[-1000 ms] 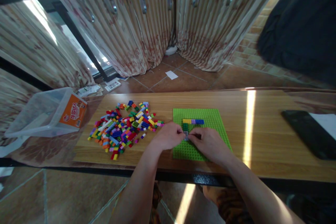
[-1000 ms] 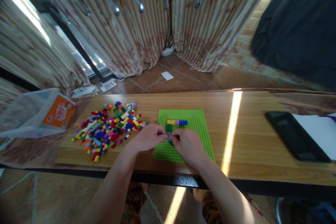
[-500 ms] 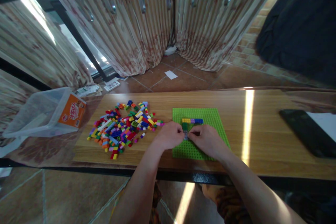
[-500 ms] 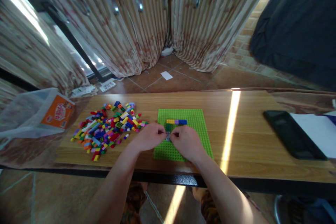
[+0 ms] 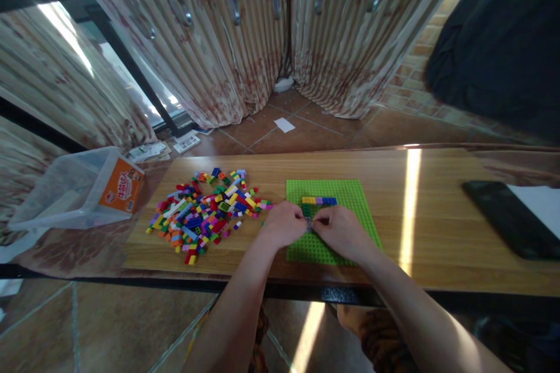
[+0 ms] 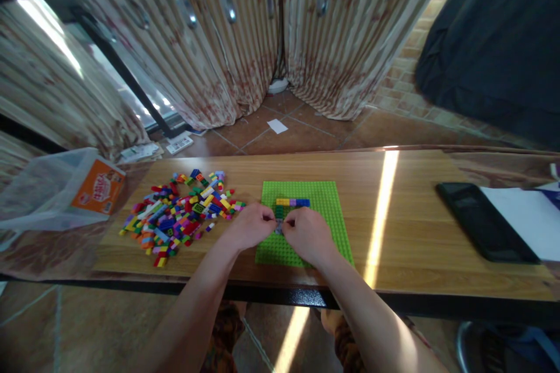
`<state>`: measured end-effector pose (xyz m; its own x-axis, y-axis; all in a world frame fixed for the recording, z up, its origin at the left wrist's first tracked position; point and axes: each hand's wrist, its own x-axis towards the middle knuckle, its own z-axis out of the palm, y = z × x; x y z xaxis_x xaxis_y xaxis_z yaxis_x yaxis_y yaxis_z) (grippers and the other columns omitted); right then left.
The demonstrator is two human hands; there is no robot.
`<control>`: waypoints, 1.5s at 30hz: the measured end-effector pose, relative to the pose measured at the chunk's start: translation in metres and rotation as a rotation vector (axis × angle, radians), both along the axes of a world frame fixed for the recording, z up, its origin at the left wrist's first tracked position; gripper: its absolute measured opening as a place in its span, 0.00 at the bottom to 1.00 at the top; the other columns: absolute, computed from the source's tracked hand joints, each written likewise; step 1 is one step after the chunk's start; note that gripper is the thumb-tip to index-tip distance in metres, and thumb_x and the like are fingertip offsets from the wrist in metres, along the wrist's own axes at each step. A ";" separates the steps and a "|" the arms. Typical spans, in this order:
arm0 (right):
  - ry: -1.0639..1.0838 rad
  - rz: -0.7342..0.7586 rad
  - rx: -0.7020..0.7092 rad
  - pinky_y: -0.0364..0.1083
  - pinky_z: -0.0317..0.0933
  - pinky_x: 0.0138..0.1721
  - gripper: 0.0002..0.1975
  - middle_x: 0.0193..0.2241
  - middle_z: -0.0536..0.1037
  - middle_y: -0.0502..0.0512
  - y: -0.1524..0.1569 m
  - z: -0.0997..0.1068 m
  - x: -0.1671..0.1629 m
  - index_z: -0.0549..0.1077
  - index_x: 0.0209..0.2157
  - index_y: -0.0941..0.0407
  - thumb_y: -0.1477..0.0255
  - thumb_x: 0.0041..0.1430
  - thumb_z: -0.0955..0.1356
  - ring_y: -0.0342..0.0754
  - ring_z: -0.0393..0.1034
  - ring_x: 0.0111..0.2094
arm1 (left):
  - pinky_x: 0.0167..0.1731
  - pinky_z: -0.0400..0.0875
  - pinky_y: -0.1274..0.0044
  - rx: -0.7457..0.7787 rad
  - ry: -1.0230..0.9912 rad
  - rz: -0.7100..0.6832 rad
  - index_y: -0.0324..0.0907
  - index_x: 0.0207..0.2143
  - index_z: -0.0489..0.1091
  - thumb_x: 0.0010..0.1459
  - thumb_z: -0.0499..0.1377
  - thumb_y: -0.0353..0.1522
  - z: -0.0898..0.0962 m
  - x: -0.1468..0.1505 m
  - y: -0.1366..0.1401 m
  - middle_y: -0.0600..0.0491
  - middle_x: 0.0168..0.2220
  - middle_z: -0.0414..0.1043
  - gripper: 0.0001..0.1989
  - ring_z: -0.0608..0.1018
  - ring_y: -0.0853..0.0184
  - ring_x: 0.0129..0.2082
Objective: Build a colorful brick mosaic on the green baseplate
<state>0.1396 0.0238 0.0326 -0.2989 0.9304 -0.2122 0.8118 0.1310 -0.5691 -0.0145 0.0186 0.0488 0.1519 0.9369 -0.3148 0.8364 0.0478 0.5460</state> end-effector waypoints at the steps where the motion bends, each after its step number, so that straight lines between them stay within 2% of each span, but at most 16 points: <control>1: -0.004 0.001 0.006 0.44 0.56 0.31 0.12 0.24 0.79 0.52 0.000 0.000 0.000 0.79 0.25 0.54 0.72 0.56 0.64 0.47 0.71 0.28 | 0.24 0.55 0.77 -0.002 0.011 0.010 0.35 0.26 0.79 0.50 0.53 0.27 0.001 0.001 0.000 0.53 0.19 0.69 0.13 0.67 0.70 0.23; 6: -0.021 0.013 0.013 0.44 0.56 0.30 0.12 0.23 0.79 0.53 0.000 0.000 -0.002 0.79 0.25 0.54 0.73 0.55 0.63 0.46 0.71 0.27 | 0.24 0.55 0.77 -0.009 0.050 0.029 0.35 0.28 0.80 0.49 0.53 0.27 0.001 0.005 0.000 0.52 0.21 0.71 0.14 0.66 0.70 0.22; 13: -0.031 0.029 0.033 0.44 0.56 0.30 0.13 0.24 0.79 0.54 0.000 -0.002 -0.004 0.80 0.26 0.55 0.74 0.55 0.64 0.46 0.71 0.28 | 0.25 0.58 0.77 -0.027 0.056 0.023 0.34 0.28 0.80 0.47 0.53 0.26 -0.002 0.004 0.004 0.50 0.21 0.72 0.14 0.69 0.69 0.24; 23: 0.042 0.094 0.025 0.43 0.55 0.31 0.13 0.24 0.79 0.53 0.001 -0.001 0.003 0.80 0.26 0.55 0.74 0.57 0.63 0.46 0.71 0.28 | 0.26 0.62 0.78 -0.039 0.023 0.041 0.36 0.27 0.79 0.50 0.54 0.27 0.005 0.002 -0.001 0.52 0.19 0.71 0.13 0.71 0.69 0.23; 26: 0.074 0.100 0.032 0.43 0.55 0.30 0.13 0.24 0.79 0.52 0.001 -0.002 0.006 0.79 0.27 0.54 0.73 0.57 0.63 0.45 0.70 0.27 | 0.26 0.63 0.79 -0.060 -0.027 0.030 0.36 0.26 0.78 0.51 0.54 0.27 0.001 -0.002 -0.002 0.53 0.17 0.70 0.12 0.72 0.69 0.23; 31: 0.093 0.011 0.032 0.43 0.56 0.30 0.13 0.23 0.78 0.51 0.006 -0.001 0.008 0.79 0.26 0.55 0.70 0.57 0.63 0.46 0.70 0.26 | 0.24 0.64 0.80 -0.130 -0.196 0.043 0.36 0.26 0.77 0.50 0.55 0.30 -0.005 -0.015 0.001 0.54 0.18 0.70 0.11 0.72 0.70 0.21; 36: 0.060 -0.009 0.057 0.44 0.56 0.30 0.14 0.23 0.79 0.51 0.011 -0.001 0.007 0.79 0.27 0.56 0.69 0.58 0.63 0.47 0.72 0.27 | 0.24 0.62 0.79 -0.068 -0.205 0.116 0.35 0.26 0.77 0.53 0.54 0.30 -0.007 -0.019 0.004 0.54 0.17 0.68 0.12 0.70 0.70 0.20; 40: 0.053 -0.001 0.049 0.45 0.58 0.32 0.14 0.27 0.81 0.53 0.012 -0.006 0.007 0.81 0.29 0.55 0.67 0.59 0.64 0.49 0.74 0.30 | 0.26 0.62 0.78 0.005 -0.140 0.080 0.35 0.25 0.78 0.54 0.56 0.30 -0.006 -0.012 0.005 0.54 0.17 0.68 0.12 0.69 0.70 0.22; 45: 0.029 -0.016 0.068 0.45 0.59 0.32 0.14 0.28 0.82 0.53 0.014 -0.012 0.006 0.81 0.30 0.53 0.65 0.59 0.64 0.49 0.75 0.30 | 0.29 0.64 0.78 0.007 -0.080 0.073 0.36 0.26 0.80 0.53 0.56 0.28 -0.002 -0.004 0.006 0.53 0.18 0.70 0.12 0.71 0.68 0.24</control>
